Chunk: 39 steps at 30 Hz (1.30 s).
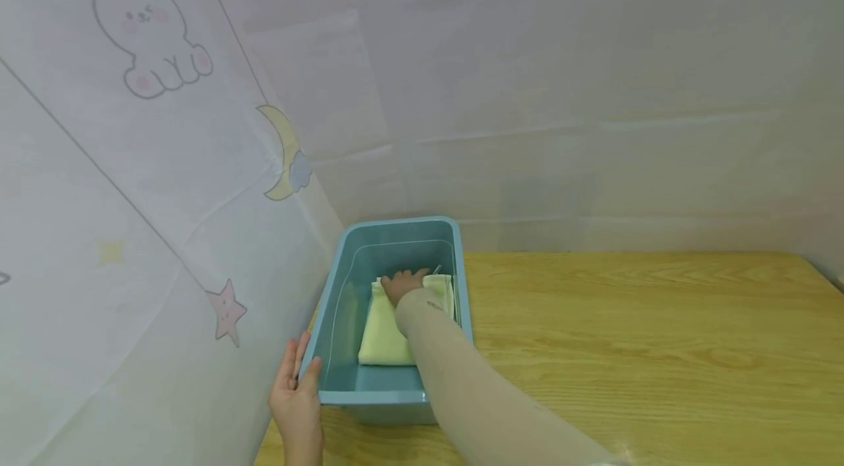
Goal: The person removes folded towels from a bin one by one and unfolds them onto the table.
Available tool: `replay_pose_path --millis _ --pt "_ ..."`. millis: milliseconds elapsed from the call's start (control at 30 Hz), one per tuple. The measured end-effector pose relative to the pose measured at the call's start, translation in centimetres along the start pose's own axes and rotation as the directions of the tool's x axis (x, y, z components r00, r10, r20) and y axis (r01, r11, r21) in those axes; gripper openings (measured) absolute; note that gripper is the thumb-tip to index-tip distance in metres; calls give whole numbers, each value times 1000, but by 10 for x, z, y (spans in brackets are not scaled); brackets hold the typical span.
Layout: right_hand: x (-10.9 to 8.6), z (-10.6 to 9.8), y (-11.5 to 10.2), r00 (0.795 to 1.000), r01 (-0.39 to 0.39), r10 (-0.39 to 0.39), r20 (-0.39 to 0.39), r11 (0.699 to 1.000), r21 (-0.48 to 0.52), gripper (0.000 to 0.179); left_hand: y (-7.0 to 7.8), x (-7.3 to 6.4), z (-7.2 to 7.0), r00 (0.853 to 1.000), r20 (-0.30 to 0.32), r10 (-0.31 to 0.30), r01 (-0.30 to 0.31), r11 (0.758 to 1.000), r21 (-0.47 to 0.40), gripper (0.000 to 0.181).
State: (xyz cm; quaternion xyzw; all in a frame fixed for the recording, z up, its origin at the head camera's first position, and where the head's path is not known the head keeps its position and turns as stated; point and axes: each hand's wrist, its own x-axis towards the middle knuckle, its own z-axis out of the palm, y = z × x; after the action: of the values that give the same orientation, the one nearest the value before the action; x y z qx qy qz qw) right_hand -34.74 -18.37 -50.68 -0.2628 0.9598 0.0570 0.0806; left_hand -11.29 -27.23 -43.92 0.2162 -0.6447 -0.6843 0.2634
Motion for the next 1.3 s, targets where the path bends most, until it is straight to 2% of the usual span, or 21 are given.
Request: replay_pose_path --millis 233,400,600,767,933,1033,1133,1300 --pt "-6 -11 5 997 46 -51 -53 995 -86 52 0 0 -2 1000 3 -2 2 1000 11 60" --pt "-6 -23 2 997 55 -57 -49 998 -36 47 -1 3 -4 1000 -1 -6 6 1000 22 60" --pt "-8 -47 -3 997 71 -72 -32 997 -10 40 -1 9 -7 1000 3 -8 8 1000 25 60" --pt "-13 -73 0 997 73 -74 -28 997 -25 49 -2 15 -4 1000 4 -6 6 1000 30 60" --pt "-18 -92 7 994 97 -99 -47 994 -49 54 -2 24 2 1000 29 -5 5 1000 12 60" --pt "-21 -101 9 989 118 -125 -82 989 -92 55 -3 29 4 999 41 -5 4 1000 18 60" --pt "-23 -111 10 979 116 -138 -151 983 -144 47 -5 35 5 999 42 1 -2 999 34 59" --pt "-28 -131 9 947 112 -175 -269 966 -234 41 -8 44 3 999 47 14 -17 998 64 59"
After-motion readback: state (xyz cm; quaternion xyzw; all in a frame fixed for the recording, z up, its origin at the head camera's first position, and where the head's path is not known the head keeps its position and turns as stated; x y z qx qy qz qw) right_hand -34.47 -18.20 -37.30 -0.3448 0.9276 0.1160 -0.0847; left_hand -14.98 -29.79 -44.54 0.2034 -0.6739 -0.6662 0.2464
